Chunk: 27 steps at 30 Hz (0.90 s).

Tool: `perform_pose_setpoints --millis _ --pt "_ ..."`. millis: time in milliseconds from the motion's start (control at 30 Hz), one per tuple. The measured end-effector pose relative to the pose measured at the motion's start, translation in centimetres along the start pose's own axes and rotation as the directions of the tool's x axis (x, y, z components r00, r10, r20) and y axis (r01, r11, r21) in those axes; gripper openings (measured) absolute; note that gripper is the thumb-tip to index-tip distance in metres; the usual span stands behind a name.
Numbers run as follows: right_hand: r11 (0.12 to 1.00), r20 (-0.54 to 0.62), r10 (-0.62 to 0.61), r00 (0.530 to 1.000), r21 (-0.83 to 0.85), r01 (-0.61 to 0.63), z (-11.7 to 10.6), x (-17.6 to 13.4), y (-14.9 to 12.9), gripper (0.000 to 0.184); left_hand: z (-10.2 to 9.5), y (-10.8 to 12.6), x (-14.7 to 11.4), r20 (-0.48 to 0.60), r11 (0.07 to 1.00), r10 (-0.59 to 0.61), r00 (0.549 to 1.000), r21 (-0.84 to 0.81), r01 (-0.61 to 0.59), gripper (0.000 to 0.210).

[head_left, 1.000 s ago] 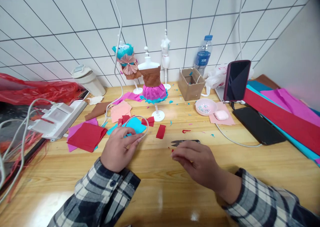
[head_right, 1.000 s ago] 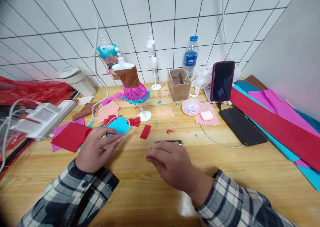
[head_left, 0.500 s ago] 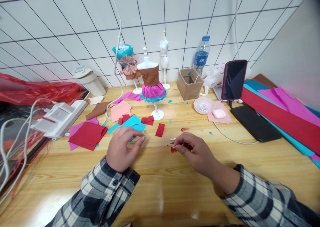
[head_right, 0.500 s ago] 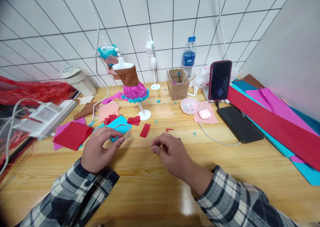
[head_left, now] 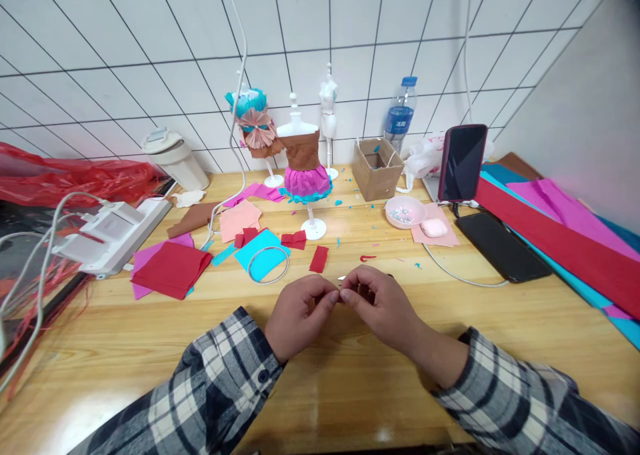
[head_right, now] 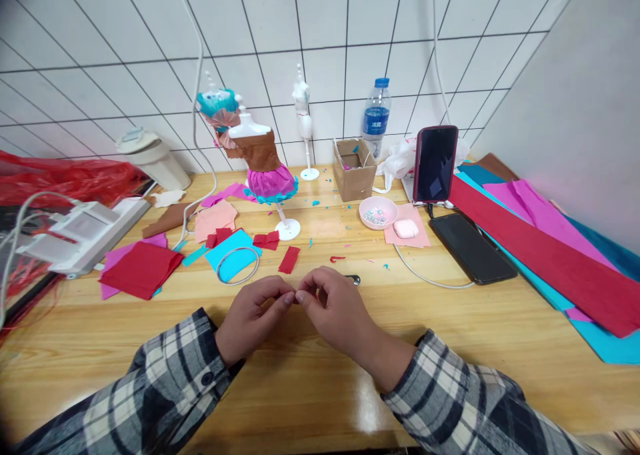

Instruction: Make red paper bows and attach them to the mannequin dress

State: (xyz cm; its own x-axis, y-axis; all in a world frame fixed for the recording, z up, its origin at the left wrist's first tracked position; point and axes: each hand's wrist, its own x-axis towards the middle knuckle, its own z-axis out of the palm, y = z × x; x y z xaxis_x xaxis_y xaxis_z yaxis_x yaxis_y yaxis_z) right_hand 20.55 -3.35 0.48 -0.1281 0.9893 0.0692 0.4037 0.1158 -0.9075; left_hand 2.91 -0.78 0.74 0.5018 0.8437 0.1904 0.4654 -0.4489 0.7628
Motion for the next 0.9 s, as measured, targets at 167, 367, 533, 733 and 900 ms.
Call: perform_pose_setpoints --millis 167,367,533,733,900 --pt "0.999 -0.042 0.003 0.999 -0.040 -0.005 0.2 0.0 -0.1 0.005 0.7 0.1 0.3 -0.106 0.995 0.058 0.993 0.086 -0.049 0.017" --pt "1.000 -0.237 0.006 0.972 0.002 -0.006 -0.6 1.1 0.5 0.025 0.8 -0.2 0.7 -0.210 0.999 0.024 0.977 0.048 -0.014 0.021" --pt "0.896 -0.234 -0.398 0.887 -0.307 0.321 -1.1 0.7 0.8 0.012 0.5 -0.1 0.5 -0.171 0.994 -0.082 0.982 -0.091 0.067 0.030" --pt "0.789 -0.082 -0.497 0.864 -0.457 0.411 -0.5 -0.1 0.7 0.015 0.5 0.2 0.1 -0.133 0.996 -0.054 0.990 -0.073 0.044 0.035" --pt "0.835 -0.058 -0.423 0.904 -0.411 0.365 -0.5 -0.4 0.5 0.018 0.5 0.0 -0.4 -0.136 1.000 0.029 0.990 0.016 -0.027 0.027"
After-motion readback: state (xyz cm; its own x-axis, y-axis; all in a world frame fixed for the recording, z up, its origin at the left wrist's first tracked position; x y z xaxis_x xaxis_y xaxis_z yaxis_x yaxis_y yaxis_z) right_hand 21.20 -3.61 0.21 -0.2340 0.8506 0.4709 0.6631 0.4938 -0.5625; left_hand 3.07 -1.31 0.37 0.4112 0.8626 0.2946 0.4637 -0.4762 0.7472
